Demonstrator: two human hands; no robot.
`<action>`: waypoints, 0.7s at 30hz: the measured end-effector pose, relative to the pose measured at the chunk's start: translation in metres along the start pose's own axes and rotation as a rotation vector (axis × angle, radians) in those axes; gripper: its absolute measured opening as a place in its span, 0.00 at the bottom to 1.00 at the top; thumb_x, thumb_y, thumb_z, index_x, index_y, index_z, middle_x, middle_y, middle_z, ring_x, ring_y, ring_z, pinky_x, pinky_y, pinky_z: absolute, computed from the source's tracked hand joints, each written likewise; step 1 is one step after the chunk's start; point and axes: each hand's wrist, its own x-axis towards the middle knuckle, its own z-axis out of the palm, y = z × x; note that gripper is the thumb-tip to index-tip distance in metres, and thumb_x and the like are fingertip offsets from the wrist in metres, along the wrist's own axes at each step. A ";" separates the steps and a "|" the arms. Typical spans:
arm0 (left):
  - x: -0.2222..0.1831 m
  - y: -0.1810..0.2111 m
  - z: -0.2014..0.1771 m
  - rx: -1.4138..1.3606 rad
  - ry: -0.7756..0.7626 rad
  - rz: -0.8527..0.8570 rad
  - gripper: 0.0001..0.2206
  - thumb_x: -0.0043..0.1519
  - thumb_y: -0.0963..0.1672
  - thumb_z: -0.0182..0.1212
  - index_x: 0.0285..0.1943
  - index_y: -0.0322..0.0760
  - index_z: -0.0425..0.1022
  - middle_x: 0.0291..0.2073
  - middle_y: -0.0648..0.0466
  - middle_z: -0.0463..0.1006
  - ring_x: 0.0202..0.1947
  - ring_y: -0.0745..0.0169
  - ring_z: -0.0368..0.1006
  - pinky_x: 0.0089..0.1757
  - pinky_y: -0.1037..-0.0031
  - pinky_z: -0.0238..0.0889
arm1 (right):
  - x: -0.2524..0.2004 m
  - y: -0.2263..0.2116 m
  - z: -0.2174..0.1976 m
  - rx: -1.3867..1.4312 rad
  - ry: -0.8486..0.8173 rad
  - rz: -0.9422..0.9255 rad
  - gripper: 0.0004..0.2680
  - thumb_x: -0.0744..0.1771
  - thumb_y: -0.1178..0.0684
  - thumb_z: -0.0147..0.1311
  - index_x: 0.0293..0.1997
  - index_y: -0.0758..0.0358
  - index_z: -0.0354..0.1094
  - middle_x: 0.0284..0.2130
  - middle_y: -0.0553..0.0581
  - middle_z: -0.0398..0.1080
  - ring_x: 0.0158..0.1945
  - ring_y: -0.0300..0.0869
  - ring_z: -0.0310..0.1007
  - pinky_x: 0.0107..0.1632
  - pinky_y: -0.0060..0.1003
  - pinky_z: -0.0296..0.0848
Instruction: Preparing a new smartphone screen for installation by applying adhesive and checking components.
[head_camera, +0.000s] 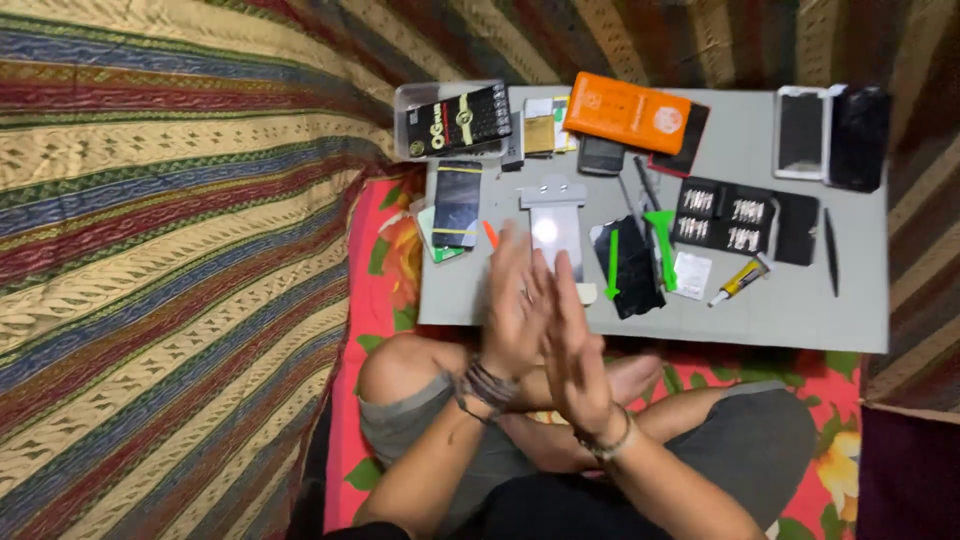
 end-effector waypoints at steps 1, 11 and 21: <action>-0.005 -0.014 0.001 0.000 0.009 -0.005 0.29 0.70 0.51 0.49 0.74 0.25 0.56 0.76 0.32 0.47 0.77 0.37 0.40 0.71 0.52 0.28 | 0.000 -0.005 0.000 0.000 -0.006 0.008 0.36 0.71 0.27 0.28 0.79 0.67 0.18 0.78 0.67 0.26 0.80 0.56 0.26 0.77 0.55 0.29; -0.001 0.039 -0.028 -0.495 0.226 -0.181 0.29 0.66 0.55 0.44 0.66 0.27 0.57 0.67 0.36 0.56 0.70 0.41 0.49 0.66 0.51 0.38 | 0.010 0.040 -0.054 -0.858 -0.110 -0.021 0.14 0.69 0.47 0.51 0.60 0.59 0.62 0.70 0.62 0.56 0.74 0.59 0.51 0.73 0.57 0.44; 0.070 -0.093 -0.079 0.838 -0.045 -0.168 0.40 0.56 0.55 0.70 0.75 0.37 0.57 0.65 0.39 0.61 0.62 0.34 0.61 0.53 0.43 0.59 | -0.055 0.019 -0.085 -1.046 -0.088 0.143 0.19 0.64 0.57 0.59 0.63 0.61 0.70 0.59 0.61 0.72 0.61 0.56 0.72 0.62 0.53 0.68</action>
